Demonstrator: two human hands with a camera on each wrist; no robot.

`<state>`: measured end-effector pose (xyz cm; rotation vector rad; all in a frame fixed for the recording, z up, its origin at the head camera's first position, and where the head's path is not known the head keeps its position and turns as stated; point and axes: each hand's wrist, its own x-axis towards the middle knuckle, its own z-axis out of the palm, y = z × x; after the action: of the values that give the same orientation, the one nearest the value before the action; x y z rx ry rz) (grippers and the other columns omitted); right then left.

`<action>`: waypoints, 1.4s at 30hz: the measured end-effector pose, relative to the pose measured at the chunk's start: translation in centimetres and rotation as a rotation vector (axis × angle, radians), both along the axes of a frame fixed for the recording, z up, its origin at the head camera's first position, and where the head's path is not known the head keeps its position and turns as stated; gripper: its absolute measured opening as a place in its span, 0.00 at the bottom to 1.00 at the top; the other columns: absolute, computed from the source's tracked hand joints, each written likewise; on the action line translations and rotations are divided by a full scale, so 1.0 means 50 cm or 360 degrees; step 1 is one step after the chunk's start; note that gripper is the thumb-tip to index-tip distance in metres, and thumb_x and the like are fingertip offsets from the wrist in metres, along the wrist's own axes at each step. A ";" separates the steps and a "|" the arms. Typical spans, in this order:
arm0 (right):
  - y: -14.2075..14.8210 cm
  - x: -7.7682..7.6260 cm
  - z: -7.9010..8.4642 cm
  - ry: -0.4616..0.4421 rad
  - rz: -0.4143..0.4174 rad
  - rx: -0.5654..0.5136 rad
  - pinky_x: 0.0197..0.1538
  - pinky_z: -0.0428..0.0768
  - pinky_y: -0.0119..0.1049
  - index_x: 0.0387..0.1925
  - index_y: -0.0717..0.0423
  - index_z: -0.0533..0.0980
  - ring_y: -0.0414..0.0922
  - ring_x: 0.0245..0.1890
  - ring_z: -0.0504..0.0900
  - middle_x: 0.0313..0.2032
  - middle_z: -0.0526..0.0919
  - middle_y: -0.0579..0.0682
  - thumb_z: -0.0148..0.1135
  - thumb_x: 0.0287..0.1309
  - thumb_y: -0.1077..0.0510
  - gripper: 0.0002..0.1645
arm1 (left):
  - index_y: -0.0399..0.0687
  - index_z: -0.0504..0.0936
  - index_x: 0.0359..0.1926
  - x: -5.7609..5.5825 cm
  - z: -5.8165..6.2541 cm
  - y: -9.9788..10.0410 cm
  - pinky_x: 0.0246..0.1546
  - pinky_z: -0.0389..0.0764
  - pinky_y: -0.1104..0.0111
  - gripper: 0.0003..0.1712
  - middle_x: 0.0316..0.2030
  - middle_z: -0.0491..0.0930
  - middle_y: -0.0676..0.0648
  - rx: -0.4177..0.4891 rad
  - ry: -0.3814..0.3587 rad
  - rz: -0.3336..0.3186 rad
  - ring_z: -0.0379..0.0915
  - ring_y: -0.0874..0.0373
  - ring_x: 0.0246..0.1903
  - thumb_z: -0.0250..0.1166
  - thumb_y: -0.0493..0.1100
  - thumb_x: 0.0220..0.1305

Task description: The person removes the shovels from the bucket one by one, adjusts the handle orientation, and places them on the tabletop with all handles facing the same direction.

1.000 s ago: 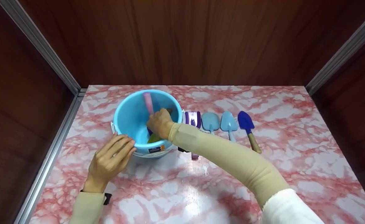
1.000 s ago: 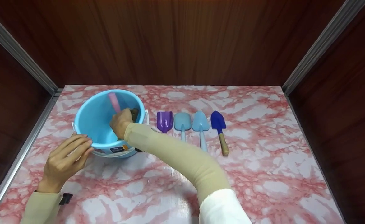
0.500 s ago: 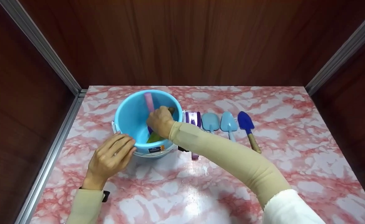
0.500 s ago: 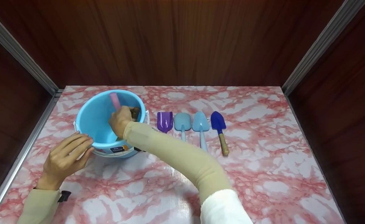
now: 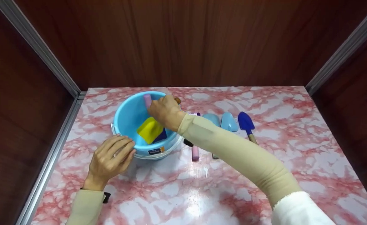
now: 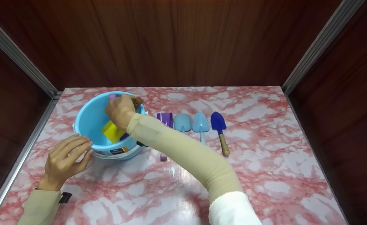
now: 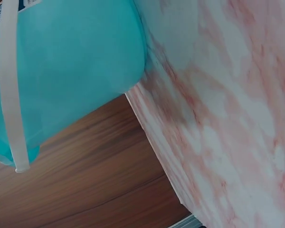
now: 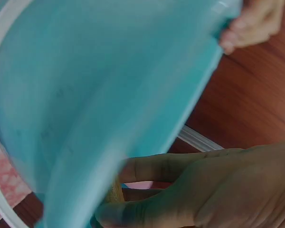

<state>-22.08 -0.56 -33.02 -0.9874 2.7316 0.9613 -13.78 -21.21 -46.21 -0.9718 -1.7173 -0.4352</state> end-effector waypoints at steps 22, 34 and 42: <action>0.312 -0.045 0.072 -0.0810 -0.0139 -0.1129 0.55 0.93 0.45 0.61 0.49 0.86 0.47 0.46 0.88 0.52 0.91 0.49 0.69 0.73 0.53 0.18 | 0.36 0.93 0.39 -0.004 0.000 0.011 0.41 0.93 0.48 0.13 0.36 0.91 0.40 0.0032 0.0024 -0.0063 0.90 0.43 0.36 0.70 0.43 0.74; 0.465 -0.048 0.026 -0.0886 -0.0221 -0.1374 0.46 0.95 0.48 0.58 0.52 0.87 0.50 0.44 0.91 0.49 0.91 0.52 0.69 0.70 0.63 0.17 | 0.37 0.93 0.39 0.002 -0.002 0.005 0.44 0.93 0.50 0.13 0.36 0.92 0.41 0.0065 0.0015 -0.0040 0.90 0.43 0.35 0.69 0.43 0.74; 0.529 -0.038 -0.011 -0.1097 -0.0460 -0.1538 0.35 0.94 0.41 0.61 0.54 0.85 0.51 0.33 0.89 0.49 0.91 0.56 0.65 0.61 0.73 0.28 | 0.36 0.93 0.38 0.000 0.000 0.011 0.44 0.93 0.50 0.13 0.35 0.91 0.40 0.0090 0.0026 -0.0068 0.89 0.42 0.34 0.70 0.43 0.74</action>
<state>-23.98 25.90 -33.59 -0.7284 2.5012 -0.7125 -13.77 -20.68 -46.19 -0.9700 -1.6634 -0.5001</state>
